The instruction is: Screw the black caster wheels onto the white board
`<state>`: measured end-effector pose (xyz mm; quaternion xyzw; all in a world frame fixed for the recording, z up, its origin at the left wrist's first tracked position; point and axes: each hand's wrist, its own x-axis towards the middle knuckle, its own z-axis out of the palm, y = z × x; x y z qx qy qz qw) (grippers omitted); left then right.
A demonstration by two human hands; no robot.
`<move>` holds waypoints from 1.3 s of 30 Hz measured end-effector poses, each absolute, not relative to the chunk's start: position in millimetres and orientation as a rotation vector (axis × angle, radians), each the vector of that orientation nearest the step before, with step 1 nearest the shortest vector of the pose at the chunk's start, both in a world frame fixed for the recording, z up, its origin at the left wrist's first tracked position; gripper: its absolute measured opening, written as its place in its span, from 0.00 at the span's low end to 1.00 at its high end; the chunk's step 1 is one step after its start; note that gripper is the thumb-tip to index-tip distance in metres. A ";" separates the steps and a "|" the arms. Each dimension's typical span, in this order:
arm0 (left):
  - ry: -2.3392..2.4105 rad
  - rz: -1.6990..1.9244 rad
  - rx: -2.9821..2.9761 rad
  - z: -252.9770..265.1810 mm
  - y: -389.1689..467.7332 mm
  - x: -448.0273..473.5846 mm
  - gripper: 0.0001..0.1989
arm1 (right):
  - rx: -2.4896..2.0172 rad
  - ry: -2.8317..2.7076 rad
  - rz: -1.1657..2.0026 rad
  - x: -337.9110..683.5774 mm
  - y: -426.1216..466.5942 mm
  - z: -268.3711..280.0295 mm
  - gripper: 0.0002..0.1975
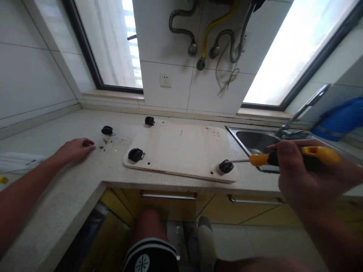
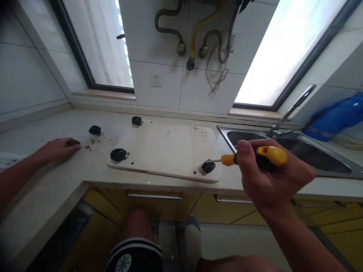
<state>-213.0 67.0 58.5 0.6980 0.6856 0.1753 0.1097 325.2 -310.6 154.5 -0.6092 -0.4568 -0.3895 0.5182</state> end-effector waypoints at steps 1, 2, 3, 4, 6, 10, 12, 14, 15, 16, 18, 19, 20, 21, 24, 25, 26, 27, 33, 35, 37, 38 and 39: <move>1.991 0.519 2.076 56.9 62.7 -212.8 0.19 | -1.398 -1.150 -0.914 322.3 -309.4 155.5 0.16; 1.974 0.528 2.099 54.8 59.1 -211.8 0.18 | -1.344 -1.195 -0.894 319.0 -308.5 156.7 0.13; 1.957 0.540 2.125 52.5 56.0 -209.9 0.16 | -1.309 -1.219 -0.883 315.6 -308.0 157.9 0.11; 1.943 0.555 2.150 50.3 53.3 -207.3 0.14 | -1.296 -1.223 -0.874 312.4 -307.9 159.0 0.10; 1.934 0.596 2.185 47.0 48.5 -200.6 0.12 | -1.291 -1.215 -0.841 307.5 -309.1 160.8 0.11; 1.946 0.674 2.195 47.7 37.3 -188.6 0.10 | -1.316 -1.239 -0.847 304.6 -315.5 163.9 0.14; 1.945 0.712 2.180 51.6 29.9 -185.7 0.08 | -1.306 -1.255 -0.855 303.9 -319.1 166.1 0.14; 1.931 0.769 2.162 57.4 21.5 -182.6 0.09 | -1.300 -1.255 -0.840 300.5 -321.3 168.7 0.14; 1.915 0.806 2.152 60.9 17.1 -179.6 0.09 | -1.288 -1.251 -0.826 297.2 -321.4 170.1 0.14; 1.888 0.843 2.146 64.8 12.5 -174.7 0.09 | -1.264 -1.240 -0.798 292.8 -320.8 171.6 0.15; 1.797 0.918 2.132 74.4 1.3 -157.0 0.11 | -1.197 -1.203 -0.705 281.0 -316.9 174.5 0.14; 1.713 0.955 2.121 80.3 -6.2 -143.8 0.12 | -1.153 -1.178 -0.643 273.8 -313.9 176.2 0.13; 1.623 1.006 2.094 86.9 -15.5 -128.2 0.14 | -1.105 -1.154 -0.572 266.3 -310.4 178.1 0.13; 1.431 1.086 2.012 94.3 -27.1 -110.9 0.16 | -1.051 -1.138 -0.497 258.8 -306.7 180.1 0.14; 0.995 1.252 1.849 118.9 -74.6 -59.0 0.21 | -0.859 -1.136 -0.263 239.4 -297.7 187.1 0.17; 0.890 1.261 1.811 126.8 -92.8 -45.1 0.21 | -0.804 -1.138 -0.183 234.8 -296.1 189.3 0.17; 0.804 1.242 1.773 133.8 -110.8 -34.0 0.20 | -0.760 -1.131 -0.115 231.3 -295.4 191.3 0.18; 0.728 1.215 1.735 139.8 -127.7 -25.8 0.19 | -0.728 -1.119 -0.061 228.7 -295.5 193.1 0.18; 0.450 1.100 1.510 159.1 -184.5 -17.1 0.15 | -0.629 -1.117 -0.034 223.9 -299.7 199.8 0.17; 0.427 1.109 1.486 162.9 -188.5 -19.2 0.14 | -0.594 -1.124 -0.025 223.5 -299.1 201.2 0.16; 0.430 1.123 1.480 165.6 -188.6 -20.6 0.13 | -0.560 -1.107 -0.012 223.4 -298.1 202.4 0.16; 0.436 1.131 1.476 166.5 -187.7 -21.0 0.12 | -0.544 -1.094 -0.005 223.4 -297.8 202.8 0.17; 0.440 1.135 1.470 167.0 -186.7 -21.2 0.12 | -0.533 -1.079 0.003 223.5 -297.6 203.1 0.17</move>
